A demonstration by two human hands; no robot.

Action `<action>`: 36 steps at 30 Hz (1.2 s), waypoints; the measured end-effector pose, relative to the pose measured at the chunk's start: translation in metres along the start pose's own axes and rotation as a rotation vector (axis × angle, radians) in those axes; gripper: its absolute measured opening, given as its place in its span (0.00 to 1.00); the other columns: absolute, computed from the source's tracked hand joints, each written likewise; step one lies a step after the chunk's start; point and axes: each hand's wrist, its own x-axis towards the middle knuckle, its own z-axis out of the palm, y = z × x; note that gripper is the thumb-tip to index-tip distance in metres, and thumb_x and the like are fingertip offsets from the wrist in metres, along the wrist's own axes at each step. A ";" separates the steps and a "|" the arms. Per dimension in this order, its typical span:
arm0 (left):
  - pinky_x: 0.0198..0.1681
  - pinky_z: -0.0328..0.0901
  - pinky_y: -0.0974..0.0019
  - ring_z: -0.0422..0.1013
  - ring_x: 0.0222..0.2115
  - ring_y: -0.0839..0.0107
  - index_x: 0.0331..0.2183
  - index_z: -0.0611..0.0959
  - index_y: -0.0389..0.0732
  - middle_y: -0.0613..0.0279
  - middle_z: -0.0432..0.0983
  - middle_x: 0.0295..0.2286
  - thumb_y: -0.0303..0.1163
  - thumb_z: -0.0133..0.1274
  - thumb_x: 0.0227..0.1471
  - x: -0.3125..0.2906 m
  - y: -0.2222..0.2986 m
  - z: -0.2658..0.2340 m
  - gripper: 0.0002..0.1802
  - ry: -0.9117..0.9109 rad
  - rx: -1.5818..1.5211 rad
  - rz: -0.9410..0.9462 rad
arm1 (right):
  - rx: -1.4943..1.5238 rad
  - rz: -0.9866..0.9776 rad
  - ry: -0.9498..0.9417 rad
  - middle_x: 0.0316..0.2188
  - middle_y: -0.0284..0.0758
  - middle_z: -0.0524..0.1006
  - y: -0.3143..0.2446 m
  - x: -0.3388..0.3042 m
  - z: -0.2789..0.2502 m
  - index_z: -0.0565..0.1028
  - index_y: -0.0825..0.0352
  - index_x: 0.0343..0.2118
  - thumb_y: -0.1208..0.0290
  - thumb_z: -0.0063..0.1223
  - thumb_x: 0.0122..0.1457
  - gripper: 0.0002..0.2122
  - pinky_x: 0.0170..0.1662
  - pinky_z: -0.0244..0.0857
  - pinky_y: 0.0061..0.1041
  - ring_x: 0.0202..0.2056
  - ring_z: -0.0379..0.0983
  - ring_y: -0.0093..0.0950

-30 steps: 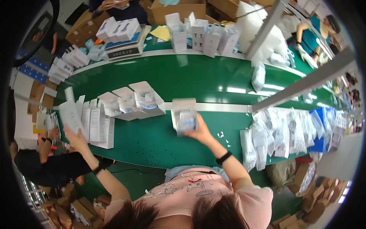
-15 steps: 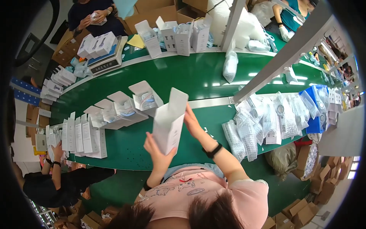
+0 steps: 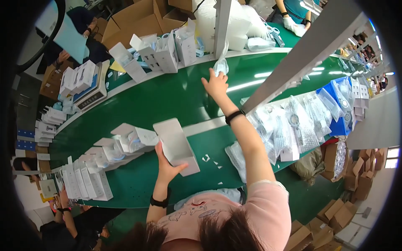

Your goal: The person packages electronic devices by hand, placing small plastic bags and bubble-wrapped items into boxes. They fold the box flaps closed, set the filled boxes aside, and place instruction manuals into new boxes.

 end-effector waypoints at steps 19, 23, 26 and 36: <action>0.47 0.56 0.59 0.58 0.46 0.56 0.42 0.53 0.42 0.42 0.54 0.47 0.27 0.67 0.22 -0.022 -0.014 0.043 0.47 0.085 0.089 -0.015 | 1.851 0.282 -0.146 0.46 0.37 0.60 -0.029 -0.143 -0.158 0.46 0.57 0.55 0.84 0.48 0.38 0.38 0.42 0.63 0.28 0.45 0.62 0.31; 0.44 0.59 0.55 0.58 0.45 0.51 0.41 0.51 0.42 0.40 0.54 0.46 0.26 0.67 0.23 -0.028 -0.007 0.063 0.47 0.127 0.110 0.147 | 1.166 -0.013 0.242 0.46 0.39 0.57 -0.026 -0.197 -0.122 0.49 0.58 0.52 0.81 0.58 0.34 0.40 0.49 0.55 0.34 0.48 0.57 0.39; 0.43 0.60 0.54 0.59 0.45 0.49 0.40 0.51 0.43 0.37 0.54 0.46 0.26 0.67 0.23 -0.037 -0.003 0.068 0.46 0.140 0.135 0.256 | 0.830 -0.243 0.283 0.44 0.41 0.58 -0.031 -0.216 -0.125 0.59 0.59 0.48 0.76 0.62 0.33 0.35 0.50 0.52 0.38 0.48 0.55 0.42; 0.46 0.57 0.58 0.59 0.43 0.62 0.40 0.51 0.43 0.49 0.56 0.41 0.27 0.67 0.26 -0.035 -0.019 0.083 0.45 0.212 0.096 0.149 | 0.465 -0.590 0.182 0.44 0.42 0.65 0.053 -0.204 -0.157 0.73 0.64 0.34 0.72 0.56 0.41 0.13 0.48 0.55 0.36 0.47 0.59 0.43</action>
